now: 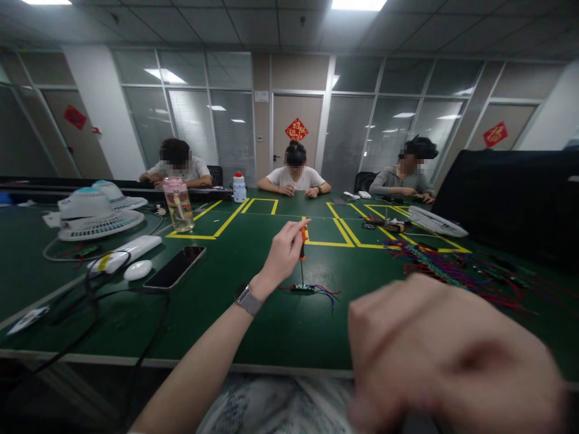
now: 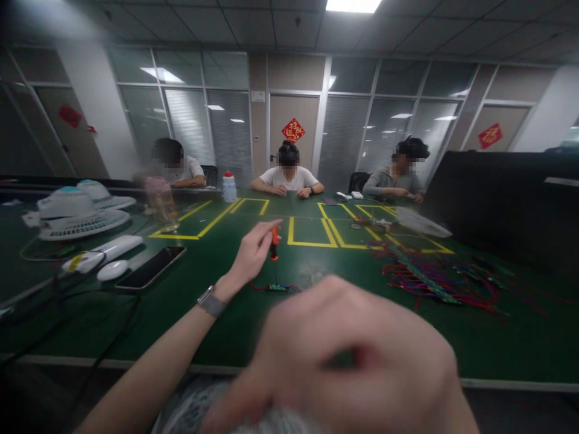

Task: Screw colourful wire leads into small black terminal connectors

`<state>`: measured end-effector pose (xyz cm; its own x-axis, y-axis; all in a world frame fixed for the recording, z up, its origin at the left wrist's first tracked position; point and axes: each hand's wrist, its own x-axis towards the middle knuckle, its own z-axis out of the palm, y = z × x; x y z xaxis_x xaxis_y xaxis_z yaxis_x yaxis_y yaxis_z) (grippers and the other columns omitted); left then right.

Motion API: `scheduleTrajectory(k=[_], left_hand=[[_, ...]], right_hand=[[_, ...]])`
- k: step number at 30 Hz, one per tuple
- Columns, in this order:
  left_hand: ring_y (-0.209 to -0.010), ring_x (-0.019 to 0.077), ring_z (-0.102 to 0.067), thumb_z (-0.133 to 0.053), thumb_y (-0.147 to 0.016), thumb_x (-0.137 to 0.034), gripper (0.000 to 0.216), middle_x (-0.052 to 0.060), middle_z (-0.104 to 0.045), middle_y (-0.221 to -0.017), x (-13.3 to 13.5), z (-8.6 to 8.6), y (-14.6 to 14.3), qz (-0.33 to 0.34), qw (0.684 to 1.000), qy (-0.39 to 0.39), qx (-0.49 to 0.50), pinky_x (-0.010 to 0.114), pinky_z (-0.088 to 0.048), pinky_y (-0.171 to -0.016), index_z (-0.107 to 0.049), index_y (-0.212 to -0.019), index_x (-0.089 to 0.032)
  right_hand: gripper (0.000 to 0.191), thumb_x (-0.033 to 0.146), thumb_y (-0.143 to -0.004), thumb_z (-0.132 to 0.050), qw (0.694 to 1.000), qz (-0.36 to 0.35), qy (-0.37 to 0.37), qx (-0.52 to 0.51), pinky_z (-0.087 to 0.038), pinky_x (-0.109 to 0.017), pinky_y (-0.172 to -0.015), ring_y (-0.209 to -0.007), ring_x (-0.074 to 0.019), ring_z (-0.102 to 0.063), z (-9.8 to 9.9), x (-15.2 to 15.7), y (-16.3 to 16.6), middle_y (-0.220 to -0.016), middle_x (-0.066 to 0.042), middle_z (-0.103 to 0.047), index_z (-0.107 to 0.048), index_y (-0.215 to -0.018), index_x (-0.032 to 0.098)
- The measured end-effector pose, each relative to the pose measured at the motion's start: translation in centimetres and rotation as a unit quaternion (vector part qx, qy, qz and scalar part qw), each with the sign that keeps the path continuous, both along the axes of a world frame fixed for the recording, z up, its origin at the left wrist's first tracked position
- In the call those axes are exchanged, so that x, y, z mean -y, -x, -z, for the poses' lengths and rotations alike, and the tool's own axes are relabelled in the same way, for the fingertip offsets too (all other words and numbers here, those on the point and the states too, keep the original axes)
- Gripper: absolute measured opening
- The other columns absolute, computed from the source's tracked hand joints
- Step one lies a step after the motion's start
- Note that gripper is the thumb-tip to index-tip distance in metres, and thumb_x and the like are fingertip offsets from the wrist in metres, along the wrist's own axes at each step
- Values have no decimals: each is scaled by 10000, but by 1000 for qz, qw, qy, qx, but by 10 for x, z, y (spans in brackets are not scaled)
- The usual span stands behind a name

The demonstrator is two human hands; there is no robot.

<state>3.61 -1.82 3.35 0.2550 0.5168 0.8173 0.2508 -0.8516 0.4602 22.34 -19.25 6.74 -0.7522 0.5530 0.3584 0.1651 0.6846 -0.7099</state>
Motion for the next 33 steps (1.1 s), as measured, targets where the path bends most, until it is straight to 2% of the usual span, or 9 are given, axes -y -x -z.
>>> scheduleTrajectory(k=[2, 4, 7, 9, 13, 19, 23, 28, 33], left_hand=[[-969, 158, -630, -404, -941, -149, 346, 77, -655, -1112, -1, 0, -1, 16, 1000, 10, 12, 316, -498, -887, -611, -1214, -197], [-1002, 161, -636, -409, -943, -160, 330, 81, -655, -1151, -2, 1, -2, 29, 999, 23, 20, 313, -501, -900, -617, -1198, -190], [-973, 157, -652, -417, -947, -182, 323, 85, -652, -1143, -1, 2, -3, 48, 998, 44, 25, 289, -520, -860, -613, -1203, -188], [-918, 150, -660, -419, -951, -196, 325, 87, -647, -1129, 0, 2, -4, 62, 996, 54, 28, 277, -535, -818, -607, -1215, -193], [-822, 133, -654, -437, -949, -217, 312, 83, -642, -1087, 2, 2, -5, 84, 994, 68, 33, 258, -551, -751, -618, -1203, -203], [-763, 115, -633, -519, -912, -244, 263, 61, -619, -1031, 4, 0, -4, 86, 992, 80, 47, 232, -551, -692, -653, -1136, -206], [-764, 117, -586, -654, -828, -271, 158, 20, -542, -884, 3, 0, -3, 29, 997, 58, 43, 210, -524, -651, -703, -967, -212], [-934, 158, -590, -550, -906, -287, 184, 54, -566, -973, 6, -3, -4, 11, 999, 27, 34, 264, -508, -815, -705, -968, -209], [-1090, 183, -612, -432, -959, -241, 273, 78, -640, -1159, 6, -2, -5, 97, 992, 61, 54, 320, -480, -966, -661, -1101, -197]], right_hand=[[223, 359, -939, -512, 999, 43, 21, -7, -547, -305, -747, -797, -171, -661, -22, -49, 6, -847, -16, -713, -712, -1015, 299], [228, 388, -891, -570, 987, 149, 21, -55, -533, -308, -730, -758, -161, -643, -17, -99, 8, -812, -24, -694, -698, -925, 203], [290, 400, -780, -686, 954, 295, -26, -45, -509, -311, -734, -798, -166, -611, 30, -151, 5, -878, -49, -666, -649, -936, 158], [399, 403, -720, -739, 951, 308, -14, -15, -503, -299, -720, -823, -168, -603, 65, -165, 2, -912, -51, -653, -635, -1018, 158], [554, 389, -633, -815, 963, 261, 8, 66, -488, -285, -699, -797, -162, -591, 96, -161, 4, -910, -37, -643, -645, -1112, 167], [167, 248, -726, -747, 964, 243, -33, 106, -434, -242, -618, -671, -125, -549, 95, -155, 12, -759, -8, -608, -724, -863, 156], [108, 195, -757, -712, 959, 252, -47, 118, -429, -232, -611, -657, -118, -547, 96, -155, 12, -764, -14, -602, -731, -853, 149], [162, 249, -833, -653, 951, 224, -119, 177, -460, -258, -699, -757, -150, -588, 87, -145, 12, -879, -56, -627, -725, -947, 159], [183, 274, -882, -590, 917, 260, -197, 231, -463, -303, -758, -822, -193, -585, 88, -133, 23, -883, -89, -618, -714, -912, 143]])
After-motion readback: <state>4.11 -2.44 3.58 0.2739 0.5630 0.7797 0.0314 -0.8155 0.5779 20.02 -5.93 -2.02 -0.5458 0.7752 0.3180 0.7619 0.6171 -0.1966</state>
